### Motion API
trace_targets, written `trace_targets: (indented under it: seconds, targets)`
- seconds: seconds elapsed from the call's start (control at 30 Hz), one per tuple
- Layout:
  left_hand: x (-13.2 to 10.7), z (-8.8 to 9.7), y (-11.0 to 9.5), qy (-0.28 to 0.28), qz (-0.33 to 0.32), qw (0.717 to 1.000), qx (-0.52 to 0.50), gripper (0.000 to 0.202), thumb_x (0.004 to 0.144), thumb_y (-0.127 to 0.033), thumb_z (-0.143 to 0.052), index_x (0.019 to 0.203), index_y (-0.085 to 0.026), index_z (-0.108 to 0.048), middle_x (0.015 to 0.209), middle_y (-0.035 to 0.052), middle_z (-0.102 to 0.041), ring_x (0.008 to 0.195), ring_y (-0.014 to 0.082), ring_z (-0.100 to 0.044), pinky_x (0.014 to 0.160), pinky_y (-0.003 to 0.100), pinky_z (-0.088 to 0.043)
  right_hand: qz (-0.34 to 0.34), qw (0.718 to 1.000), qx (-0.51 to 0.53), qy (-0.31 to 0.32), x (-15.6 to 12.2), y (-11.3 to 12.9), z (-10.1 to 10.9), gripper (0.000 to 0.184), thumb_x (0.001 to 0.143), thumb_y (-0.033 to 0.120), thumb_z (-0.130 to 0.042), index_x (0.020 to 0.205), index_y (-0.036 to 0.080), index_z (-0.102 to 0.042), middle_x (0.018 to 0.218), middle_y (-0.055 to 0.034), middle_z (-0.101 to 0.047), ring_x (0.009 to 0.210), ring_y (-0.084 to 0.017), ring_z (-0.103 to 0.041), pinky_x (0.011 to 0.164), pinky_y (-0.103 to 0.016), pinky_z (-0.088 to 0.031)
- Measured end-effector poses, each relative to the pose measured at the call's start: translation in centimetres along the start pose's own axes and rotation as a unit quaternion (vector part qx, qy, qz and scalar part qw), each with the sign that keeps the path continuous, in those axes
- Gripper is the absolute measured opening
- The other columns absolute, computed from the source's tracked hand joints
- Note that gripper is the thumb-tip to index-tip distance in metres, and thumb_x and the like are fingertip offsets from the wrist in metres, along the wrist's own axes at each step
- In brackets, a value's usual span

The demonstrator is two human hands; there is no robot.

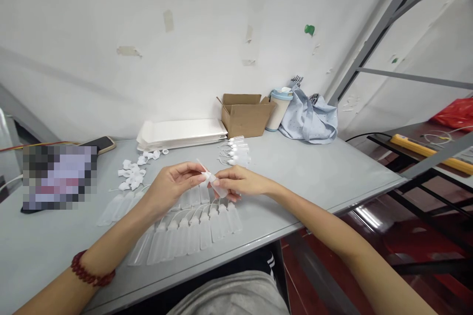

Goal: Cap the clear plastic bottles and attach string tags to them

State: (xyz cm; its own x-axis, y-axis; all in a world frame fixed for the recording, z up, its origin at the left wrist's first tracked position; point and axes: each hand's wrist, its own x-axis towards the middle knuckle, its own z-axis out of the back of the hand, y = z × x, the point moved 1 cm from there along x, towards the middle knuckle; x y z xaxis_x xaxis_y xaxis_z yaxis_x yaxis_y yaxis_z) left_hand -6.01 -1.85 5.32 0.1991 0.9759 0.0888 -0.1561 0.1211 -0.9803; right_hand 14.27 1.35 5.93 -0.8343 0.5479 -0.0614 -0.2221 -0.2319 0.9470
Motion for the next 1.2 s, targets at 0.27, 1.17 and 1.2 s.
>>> trace_targets:
  seconds: [0.27, 1.17, 1.2]
  targets:
    - [0.0, 0.1, -0.6, -0.014, -0.002, 1.000, 0.026, 0.024, 0.072, -0.043, -0.073, 0.084, -0.022, -0.071, 0.091, 0.0036, -0.070, 0.090, 0.0214, -0.065, 0.085, 0.033, -0.052, 0.010, 0.997, 0.015, -0.070, 0.2, -0.4, -0.1, 0.035, 0.089, 0.047, -0.054, 0.085, 0.013, -0.064, 0.063, 0.0032, -0.053, 0.047, -0.005, -0.042, 0.047, -0.020, -0.035]
    - [-0.3, 0.6, -0.8, -0.031, 0.012, 0.995, 0.096, 0.024, 0.071, -0.043, -0.073, 0.082, -0.022, -0.075, 0.090, 0.0039, -0.074, 0.085, 0.0203, -0.067, 0.080, 0.029, -0.055, 0.133, 0.948, -0.197, -0.211, 0.3, -1.2, 0.0, 0.017, 0.087, 0.025, -0.061, 0.095, 0.012, -0.068, 0.063, 0.0013, -0.058, 0.055, -0.009, -0.047, 0.056, -0.023, -0.039]
    - [-0.3, 0.5, -0.8, -0.035, -0.005, 0.994, 0.101, 0.022, 0.071, -0.042, -0.073, 0.080, -0.022, -0.075, 0.091, 0.0039, -0.074, 0.086, 0.0204, -0.067, 0.080, 0.029, -0.054, 0.113, 0.959, -0.168, -0.197, 0.3, -1.1, 0.0, 0.017, 0.088, 0.026, -0.059, 0.093, 0.012, -0.068, 0.061, 0.0019, -0.057, 0.052, -0.008, -0.046, 0.054, -0.023, -0.038]
